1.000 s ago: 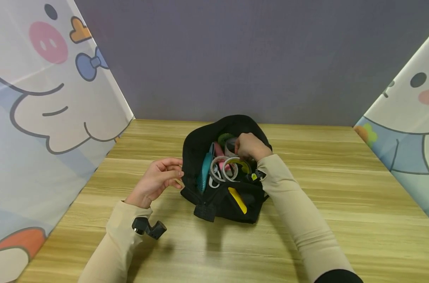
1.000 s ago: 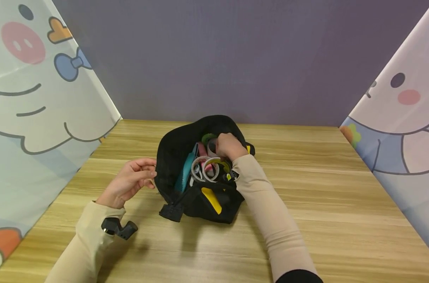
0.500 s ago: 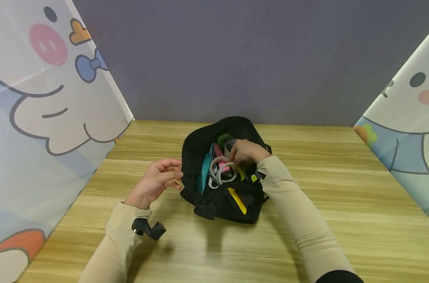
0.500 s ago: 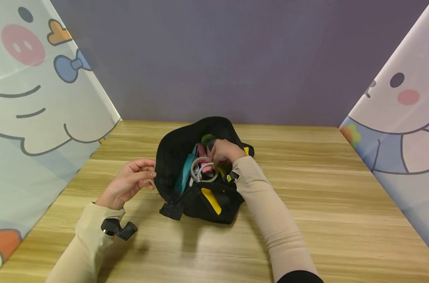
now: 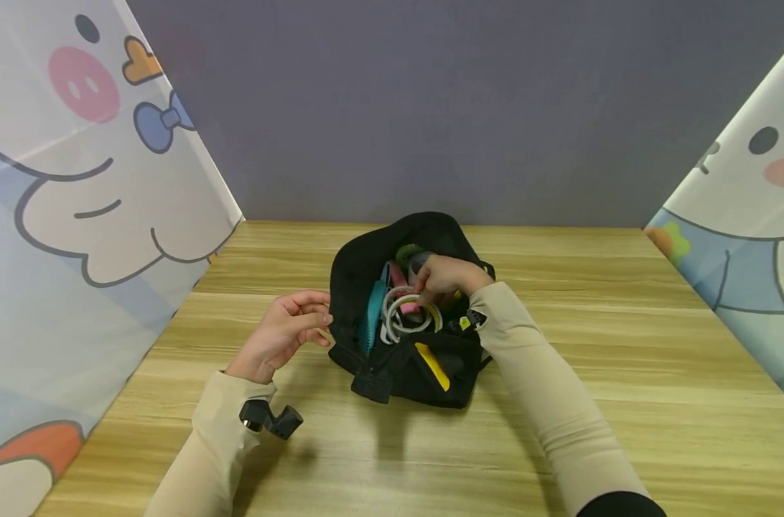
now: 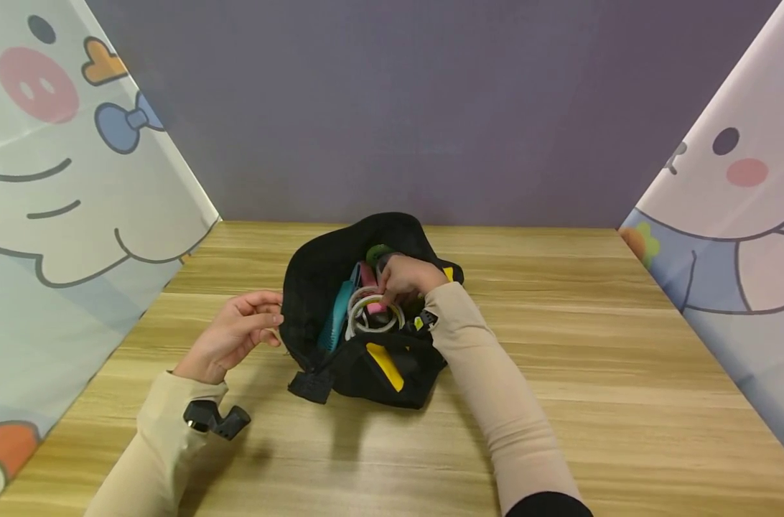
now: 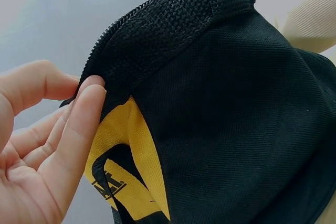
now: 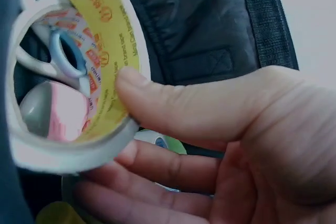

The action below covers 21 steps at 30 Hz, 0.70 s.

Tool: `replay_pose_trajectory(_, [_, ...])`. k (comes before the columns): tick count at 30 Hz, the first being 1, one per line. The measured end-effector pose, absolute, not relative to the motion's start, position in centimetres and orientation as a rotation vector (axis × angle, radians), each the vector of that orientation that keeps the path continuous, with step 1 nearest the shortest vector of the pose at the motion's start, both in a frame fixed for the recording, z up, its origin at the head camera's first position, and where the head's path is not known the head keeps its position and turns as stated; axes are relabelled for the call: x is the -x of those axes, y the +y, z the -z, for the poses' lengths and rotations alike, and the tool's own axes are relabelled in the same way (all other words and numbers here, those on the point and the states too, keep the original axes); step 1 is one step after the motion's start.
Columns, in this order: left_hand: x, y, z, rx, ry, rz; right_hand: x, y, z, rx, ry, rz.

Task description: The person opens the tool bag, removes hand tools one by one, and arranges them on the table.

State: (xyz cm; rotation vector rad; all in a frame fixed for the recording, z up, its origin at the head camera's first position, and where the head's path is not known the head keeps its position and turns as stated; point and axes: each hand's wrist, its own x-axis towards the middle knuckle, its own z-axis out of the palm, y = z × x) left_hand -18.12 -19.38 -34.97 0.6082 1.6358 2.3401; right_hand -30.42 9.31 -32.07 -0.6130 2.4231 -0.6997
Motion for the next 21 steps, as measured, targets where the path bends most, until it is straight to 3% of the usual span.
replay_pose_trajectory(21, [18.07,-19.42,34.88,-0.602,1.671,-2.324,30.50,9.68,31.16,0.581,2.228,1.150])
